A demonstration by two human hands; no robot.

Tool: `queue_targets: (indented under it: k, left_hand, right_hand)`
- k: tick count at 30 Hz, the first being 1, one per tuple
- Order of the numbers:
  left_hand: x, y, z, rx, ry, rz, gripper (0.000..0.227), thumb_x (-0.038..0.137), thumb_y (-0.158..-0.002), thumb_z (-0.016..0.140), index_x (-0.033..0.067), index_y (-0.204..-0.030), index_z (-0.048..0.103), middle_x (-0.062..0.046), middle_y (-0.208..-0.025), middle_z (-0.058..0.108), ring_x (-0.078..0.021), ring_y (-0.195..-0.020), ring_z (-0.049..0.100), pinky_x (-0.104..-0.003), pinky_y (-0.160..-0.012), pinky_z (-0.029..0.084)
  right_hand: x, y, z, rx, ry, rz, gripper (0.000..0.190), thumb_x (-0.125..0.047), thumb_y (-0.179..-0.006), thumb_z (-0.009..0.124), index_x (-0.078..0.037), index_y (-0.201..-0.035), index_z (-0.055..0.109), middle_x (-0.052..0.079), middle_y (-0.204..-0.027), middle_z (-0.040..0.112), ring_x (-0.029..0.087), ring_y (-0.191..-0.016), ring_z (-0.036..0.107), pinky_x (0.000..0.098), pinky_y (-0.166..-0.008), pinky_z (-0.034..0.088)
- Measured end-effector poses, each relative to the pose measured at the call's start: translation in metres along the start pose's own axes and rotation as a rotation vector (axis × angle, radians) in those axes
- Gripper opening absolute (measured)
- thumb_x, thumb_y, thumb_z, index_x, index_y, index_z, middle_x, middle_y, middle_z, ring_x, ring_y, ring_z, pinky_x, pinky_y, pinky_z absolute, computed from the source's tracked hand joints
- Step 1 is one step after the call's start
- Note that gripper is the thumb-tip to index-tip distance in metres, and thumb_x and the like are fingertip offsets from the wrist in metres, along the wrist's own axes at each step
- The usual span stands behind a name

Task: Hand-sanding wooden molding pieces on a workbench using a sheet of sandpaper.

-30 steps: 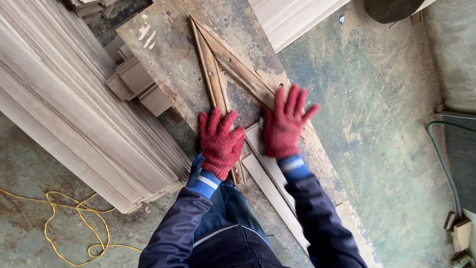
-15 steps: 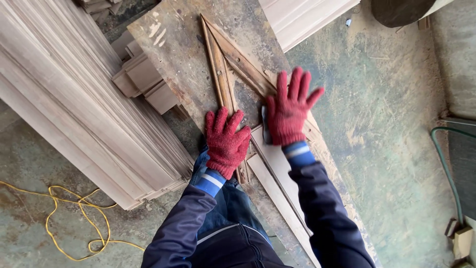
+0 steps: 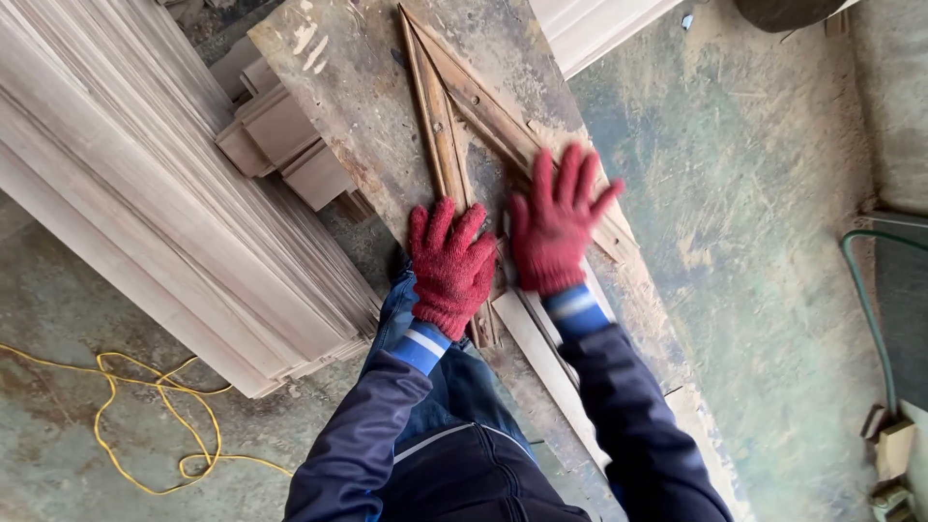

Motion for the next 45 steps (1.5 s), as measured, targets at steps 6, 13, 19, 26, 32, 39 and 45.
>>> queue_targets:
  k: [6, 13, 19, 26, 32, 39, 45]
  left_hand:
    - [0.001, -0.001, -0.002, -0.035, -0.003, 0.010, 0.013, 0.022, -0.082, 0.078, 0.0195, -0.094, 0.072, -0.011, -0.132, 0.066, -0.0465, -0.128, 0.055, -0.072, -0.104, 0.036]
    - [0.001, -0.001, 0.001, -0.064, 0.012, -0.015, 0.017, 0.020, -0.080, 0.080, 0.0181, -0.095, 0.073, -0.010, -0.133, 0.066, -0.0467, -0.131, 0.053, -0.075, -0.104, 0.036]
    - [-0.002, 0.002, -0.001, -0.024, 0.025, -0.005, 0.014, 0.017, -0.077, 0.078, 0.0192, -0.087, 0.068, -0.011, -0.134, 0.066, -0.0478, -0.128, 0.055, -0.075, -0.102, 0.037]
    - [-0.002, 0.002, 0.002, -0.037, 0.032, 0.008, 0.010, 0.020, -0.084, 0.076, 0.0209, -0.092, 0.070, -0.009, -0.132, 0.067, -0.0467, -0.130, 0.055, -0.076, -0.104, 0.035]
    - [0.004, -0.006, 0.004, -0.127, -0.014, 0.028, 0.009, 0.020, -0.077, 0.075, 0.0207, -0.080, 0.067, -0.003, -0.138, 0.065, -0.0401, -0.139, 0.047, -0.065, -0.113, 0.030]
    - [0.001, 0.004, 0.016, -0.233, -0.035, 0.106, 0.009, 0.031, -0.081, 0.081, 0.0319, -0.089, 0.076, -0.004, -0.140, 0.066, -0.0399, -0.142, 0.043, -0.064, -0.119, 0.020]
    - [0.003, -0.009, 0.030, -0.411, -0.002, 0.135, 0.015, 0.022, -0.070, 0.087, 0.0272, -0.081, 0.078, -0.008, -0.140, 0.067, -0.0446, -0.139, 0.048, -0.072, -0.113, 0.028]
  right_hand:
    - [0.001, 0.018, -0.013, -0.010, -0.004, -0.024, 0.071, -0.047, -0.096, 0.066, -0.014, -0.156, 0.046, 0.027, -0.160, 0.041, 0.051, -0.148, 0.034, 0.0779, -0.116, 0.005]
    - [-0.005, 0.023, 0.005, -0.083, 0.005, 0.013, 0.073, -0.043, -0.098, 0.068, -0.013, -0.158, 0.041, 0.030, -0.159, 0.041, 0.056, -0.147, 0.031, 0.0805, -0.114, 0.003]
    - [-0.023, 0.013, -0.006, -0.047, -0.011, 0.000, 0.068, -0.047, -0.100, 0.062, -0.013, -0.155, 0.043, 0.027, -0.158, 0.042, 0.052, -0.146, 0.035, 0.0816, -0.113, 0.011]
    - [-0.016, 0.038, 0.002, -0.078, -0.015, 0.069, 0.067, -0.055, -0.103, 0.048, -0.015, -0.156, 0.044, 0.027, -0.157, 0.044, 0.053, -0.146, 0.035, 0.0809, -0.114, 0.007]
    - [-0.005, 0.025, -0.007, -0.027, -0.044, 0.146, 0.078, -0.042, -0.089, 0.077, -0.020, -0.157, 0.044, 0.018, -0.163, 0.040, 0.046, -0.151, 0.034, 0.0792, -0.117, 0.014]
    - [0.181, 0.278, -0.045, -0.003, 0.105, 0.821, 0.076, -0.036, -0.099, 0.066, -0.013, -0.164, 0.033, 0.025, -0.169, 0.029, 0.046, -0.155, 0.021, 0.0745, -0.115, -0.002]
    - [0.221, 0.408, -0.075, -0.171, 0.150, 1.584, 0.072, -0.041, -0.109, 0.047, -0.013, -0.169, 0.018, 0.026, -0.173, 0.014, 0.041, -0.160, 0.007, 0.0686, -0.122, -0.008]
Point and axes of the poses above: each hand's wrist, its own y-axis away from the middle knuckle, its own z-axis out of the palm, x = y × z, the point moved 10 cm from there along -y, towards the middle knuckle
